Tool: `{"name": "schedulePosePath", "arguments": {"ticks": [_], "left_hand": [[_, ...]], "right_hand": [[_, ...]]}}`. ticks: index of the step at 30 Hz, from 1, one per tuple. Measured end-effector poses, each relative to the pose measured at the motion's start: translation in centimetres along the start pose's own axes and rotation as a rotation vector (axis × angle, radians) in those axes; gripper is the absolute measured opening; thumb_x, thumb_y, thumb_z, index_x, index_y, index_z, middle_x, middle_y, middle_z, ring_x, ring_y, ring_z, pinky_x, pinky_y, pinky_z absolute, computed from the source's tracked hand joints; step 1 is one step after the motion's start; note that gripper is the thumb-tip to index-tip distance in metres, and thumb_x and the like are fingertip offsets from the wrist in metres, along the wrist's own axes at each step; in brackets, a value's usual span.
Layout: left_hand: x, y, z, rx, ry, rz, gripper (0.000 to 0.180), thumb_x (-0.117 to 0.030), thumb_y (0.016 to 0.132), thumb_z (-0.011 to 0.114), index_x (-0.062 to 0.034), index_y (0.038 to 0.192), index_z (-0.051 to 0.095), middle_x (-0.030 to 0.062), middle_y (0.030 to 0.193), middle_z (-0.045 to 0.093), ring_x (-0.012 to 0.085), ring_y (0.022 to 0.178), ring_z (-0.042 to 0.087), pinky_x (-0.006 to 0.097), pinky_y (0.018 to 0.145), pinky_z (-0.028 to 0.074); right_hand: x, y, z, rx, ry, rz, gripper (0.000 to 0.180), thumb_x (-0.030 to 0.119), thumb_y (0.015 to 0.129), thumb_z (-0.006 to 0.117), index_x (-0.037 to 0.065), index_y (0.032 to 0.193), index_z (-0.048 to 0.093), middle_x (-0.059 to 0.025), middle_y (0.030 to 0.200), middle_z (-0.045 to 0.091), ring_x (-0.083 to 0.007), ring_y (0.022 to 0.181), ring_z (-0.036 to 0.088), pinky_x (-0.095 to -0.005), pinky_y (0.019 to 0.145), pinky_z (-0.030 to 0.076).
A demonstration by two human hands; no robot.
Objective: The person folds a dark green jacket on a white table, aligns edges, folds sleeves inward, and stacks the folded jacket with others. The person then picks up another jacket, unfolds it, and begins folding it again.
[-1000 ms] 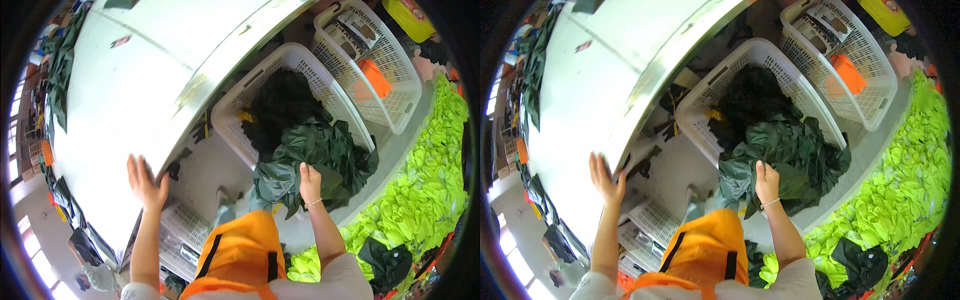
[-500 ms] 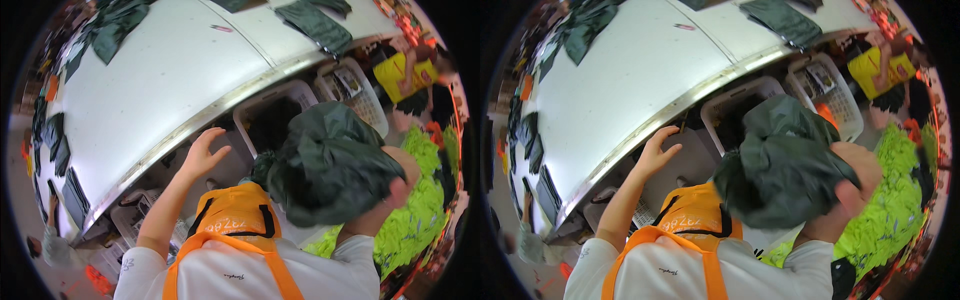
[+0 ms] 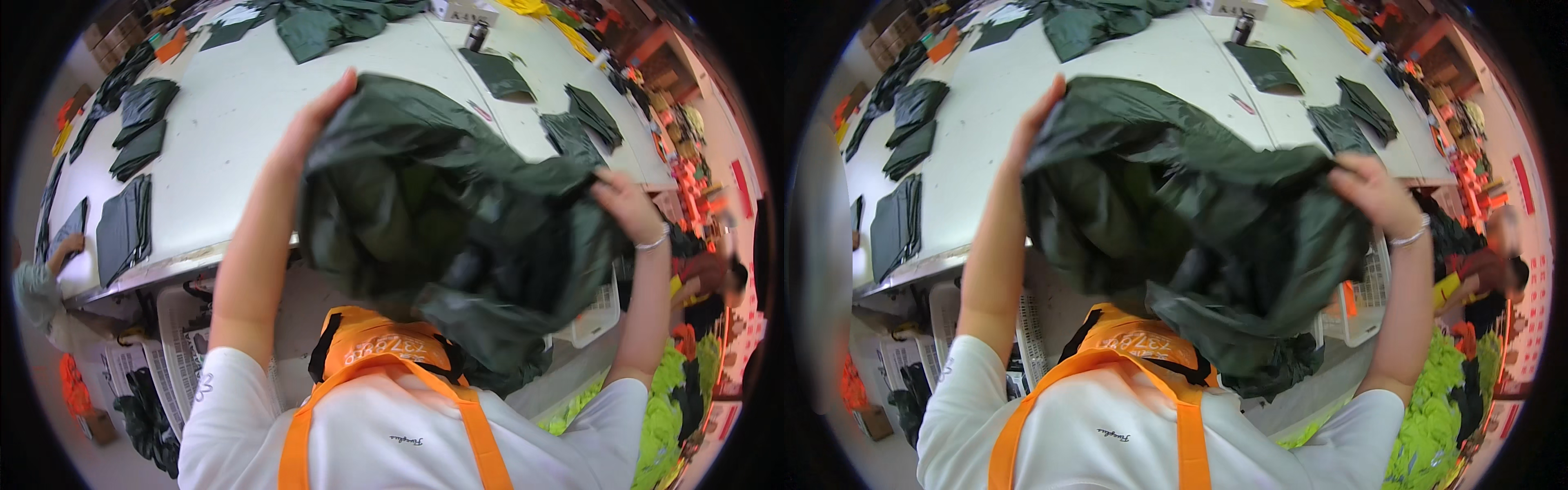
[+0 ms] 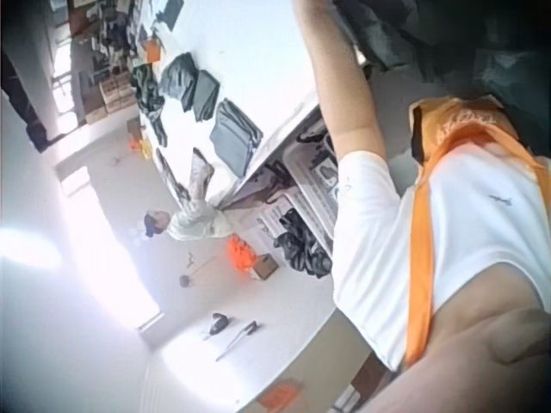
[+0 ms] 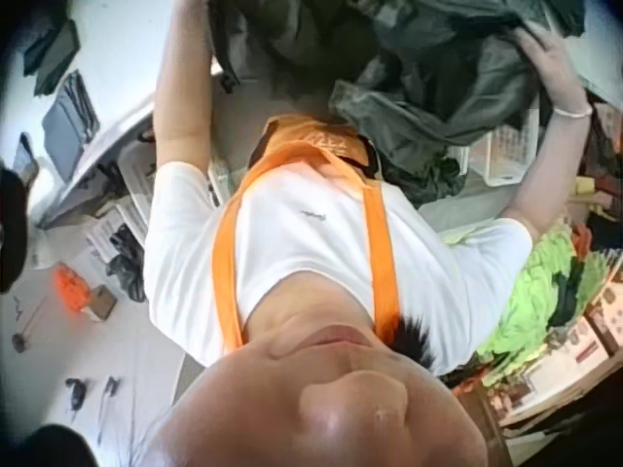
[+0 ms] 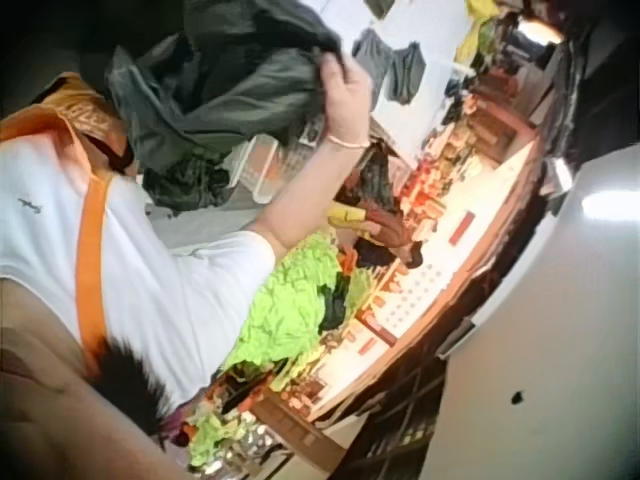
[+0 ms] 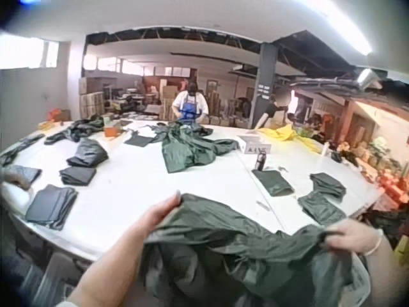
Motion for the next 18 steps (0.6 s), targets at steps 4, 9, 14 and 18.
{"name": "schedulePosePath", "arguments": {"ticks": [4,9,14,18], "left_hand": [[-7.4,2.9,1.2,0.005,0.729,0.208,0.045,-0.041,0.086,0.061,-0.0026,0.110,0.064,0.0094,0.097,0.068,0.0222,0.082,0.065,0.029,0.076,0.051],[0.2,10.0,9.9,0.110,1.944,0.640,0.065,-0.069,0.065,0.064,-0.0072,0.086,0.071,0.0140,0.091,0.067,0.0293,0.083,0.065,0.041,0.073,0.051],[3.2,-2.3,19.7,0.795,1.673,1.033,0.021,-0.029,0.066,0.069,-0.0079,0.067,0.067,0.0103,0.063,0.062,0.0258,0.062,0.063,0.042,0.056,0.047],[17.5,-7.2,18.4,0.965,1.719,1.262,0.014,-0.025,0.069,0.061,-0.0117,0.068,0.065,0.0009,0.072,0.060,0.0211,0.070,0.058,0.043,0.078,0.043]], "right_hand": [[1.7,2.0,10.9,0.676,0.608,-0.138,0.026,0.022,0.087,0.058,-0.003,0.092,0.063,-0.0035,0.082,0.065,-0.0126,0.076,0.057,-0.0279,0.072,0.045],[7.7,4.0,25.1,0.754,1.371,-0.067,0.041,0.003,0.082,0.060,-0.002,0.122,0.050,-0.0090,0.116,0.060,-0.0151,0.097,0.058,-0.0299,0.085,0.045],[3.1,8.7,37.9,0.216,1.614,0.073,0.034,0.009,0.083,0.058,0.005,0.117,0.054,-0.0056,0.114,0.059,-0.0162,0.103,0.054,-0.0317,0.089,0.043],[3.7,15.1,34.7,-0.265,2.038,0.319,0.022,0.019,0.089,0.049,0.006,0.102,0.061,-0.0064,0.103,0.062,-0.0215,0.098,0.055,-0.0334,0.090,0.044]]}}
Point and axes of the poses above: each hand's wrist, its own y-axis towards the middle knuckle, its own z-axis out of the palm, x = y × z, the point moved 1 cm from there along y, towards the middle knuckle
